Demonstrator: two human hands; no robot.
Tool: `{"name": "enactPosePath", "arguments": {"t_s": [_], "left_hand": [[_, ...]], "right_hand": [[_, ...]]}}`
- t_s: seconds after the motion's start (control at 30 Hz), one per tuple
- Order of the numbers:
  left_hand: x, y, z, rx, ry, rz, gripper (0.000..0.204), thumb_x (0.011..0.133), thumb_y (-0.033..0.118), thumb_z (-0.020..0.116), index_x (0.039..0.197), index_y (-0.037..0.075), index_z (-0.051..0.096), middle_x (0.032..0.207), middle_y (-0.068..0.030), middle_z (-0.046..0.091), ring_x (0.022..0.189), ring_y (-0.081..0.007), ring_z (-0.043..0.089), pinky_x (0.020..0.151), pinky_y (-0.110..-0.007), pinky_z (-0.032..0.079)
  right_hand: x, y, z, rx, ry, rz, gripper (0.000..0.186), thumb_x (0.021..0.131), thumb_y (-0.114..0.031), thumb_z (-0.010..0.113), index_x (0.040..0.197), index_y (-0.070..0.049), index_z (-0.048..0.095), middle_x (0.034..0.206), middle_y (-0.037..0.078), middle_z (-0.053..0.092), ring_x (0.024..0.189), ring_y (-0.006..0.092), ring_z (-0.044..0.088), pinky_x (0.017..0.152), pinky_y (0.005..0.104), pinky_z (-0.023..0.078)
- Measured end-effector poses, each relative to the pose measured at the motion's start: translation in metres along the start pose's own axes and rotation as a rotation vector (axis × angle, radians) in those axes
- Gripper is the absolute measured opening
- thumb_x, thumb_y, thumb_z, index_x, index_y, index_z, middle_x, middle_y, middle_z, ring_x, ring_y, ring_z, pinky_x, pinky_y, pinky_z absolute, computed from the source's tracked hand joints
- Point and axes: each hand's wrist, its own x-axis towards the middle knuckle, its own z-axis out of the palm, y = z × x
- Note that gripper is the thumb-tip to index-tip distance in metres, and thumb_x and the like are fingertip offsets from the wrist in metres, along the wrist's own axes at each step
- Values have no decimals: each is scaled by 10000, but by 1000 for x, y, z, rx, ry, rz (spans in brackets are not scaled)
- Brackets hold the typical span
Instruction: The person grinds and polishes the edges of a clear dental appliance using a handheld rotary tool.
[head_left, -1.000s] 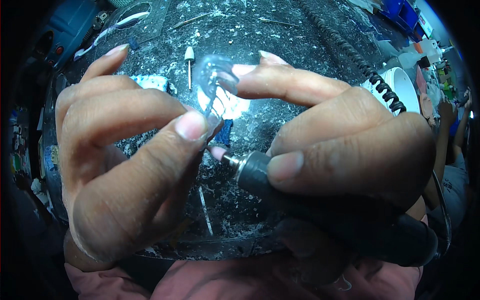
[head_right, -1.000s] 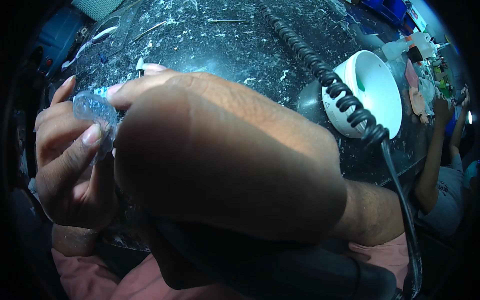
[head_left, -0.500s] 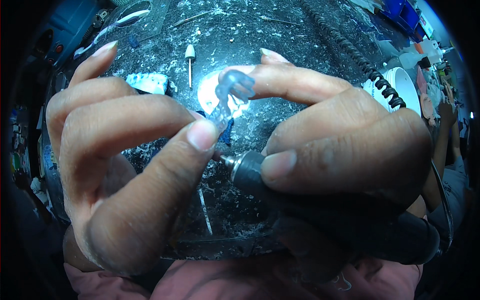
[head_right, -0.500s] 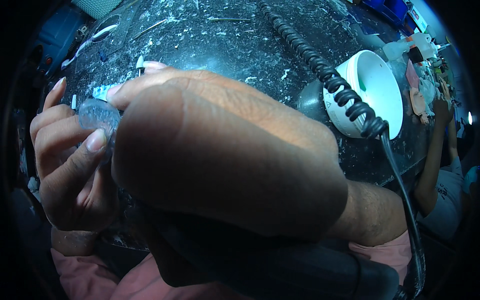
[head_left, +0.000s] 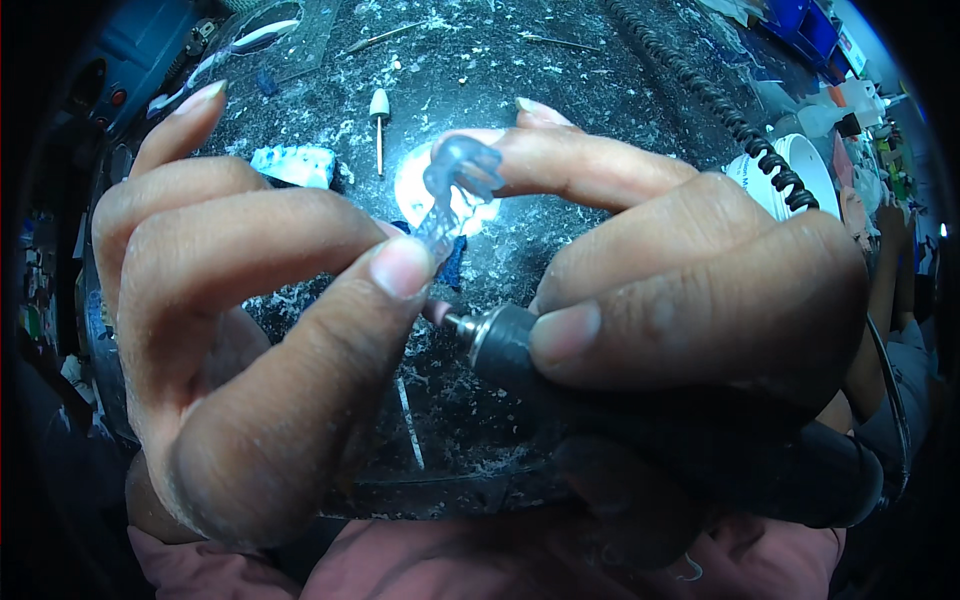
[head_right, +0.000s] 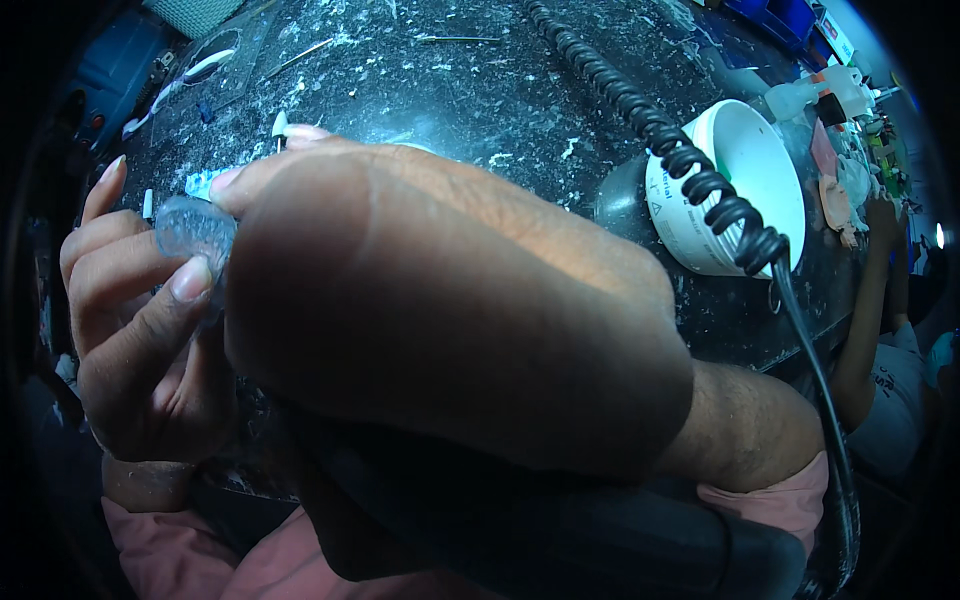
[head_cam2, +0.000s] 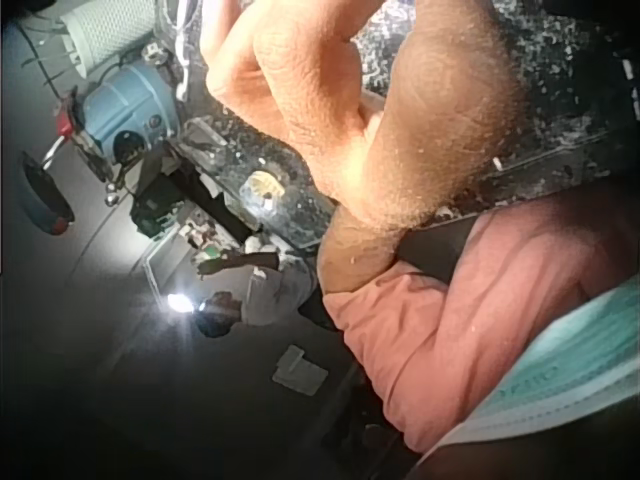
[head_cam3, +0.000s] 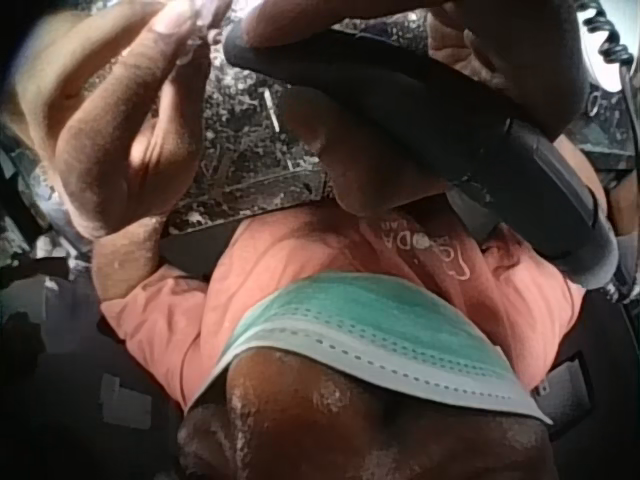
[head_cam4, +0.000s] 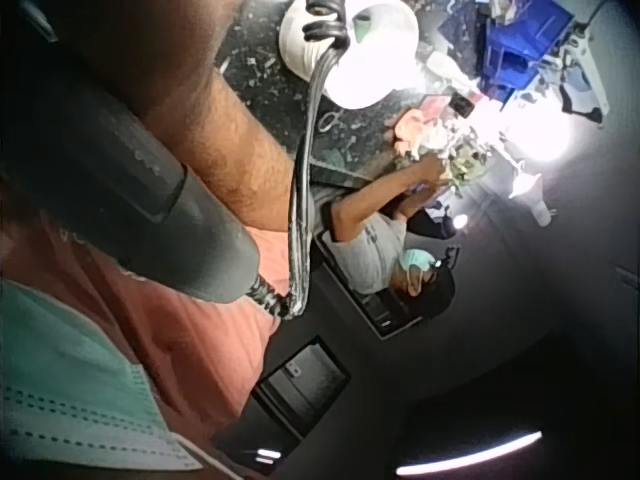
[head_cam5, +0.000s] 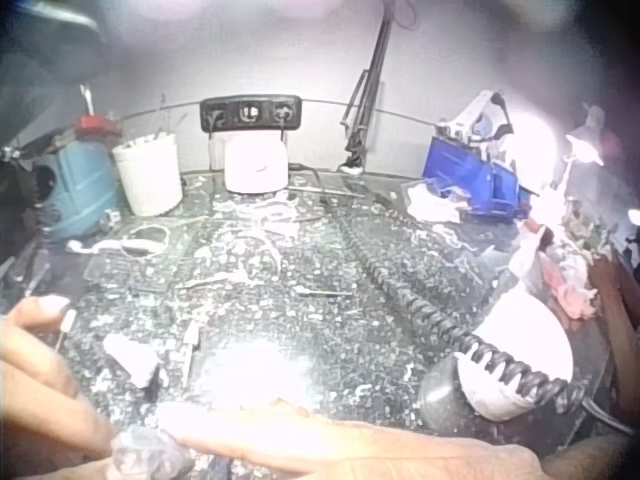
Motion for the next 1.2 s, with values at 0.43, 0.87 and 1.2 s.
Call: {"name": "enactPosePath", "arguments": {"t_s": [0.43,0.87,1.2], "left_hand": [[3,-5,8,-217,-16,-69,291,766,115,659,1034,149,552,808,-39,568,773,-160,563,973,-557,304],[-3,-11,12,-355,44,-110,336,705,64,710,997,94,545,833,-49,587,801,-140,580,986,-555,286],[2,-8,9,-343,5,-100,297,731,113,696,961,86,509,860,-64,599,831,-166,591,998,-544,270]], "right_hand": [[-10,13,18,-25,224,-145,417,728,-102,697,1083,-70,481,883,109,564,1022,366,541,965,591,303],[-9,19,26,-49,233,-224,423,733,-114,693,1090,-67,471,883,112,565,1013,363,546,963,590,307],[-11,21,21,-61,165,-252,429,737,-123,691,1095,-65,464,884,114,565,1006,361,550,961,589,309]]}}
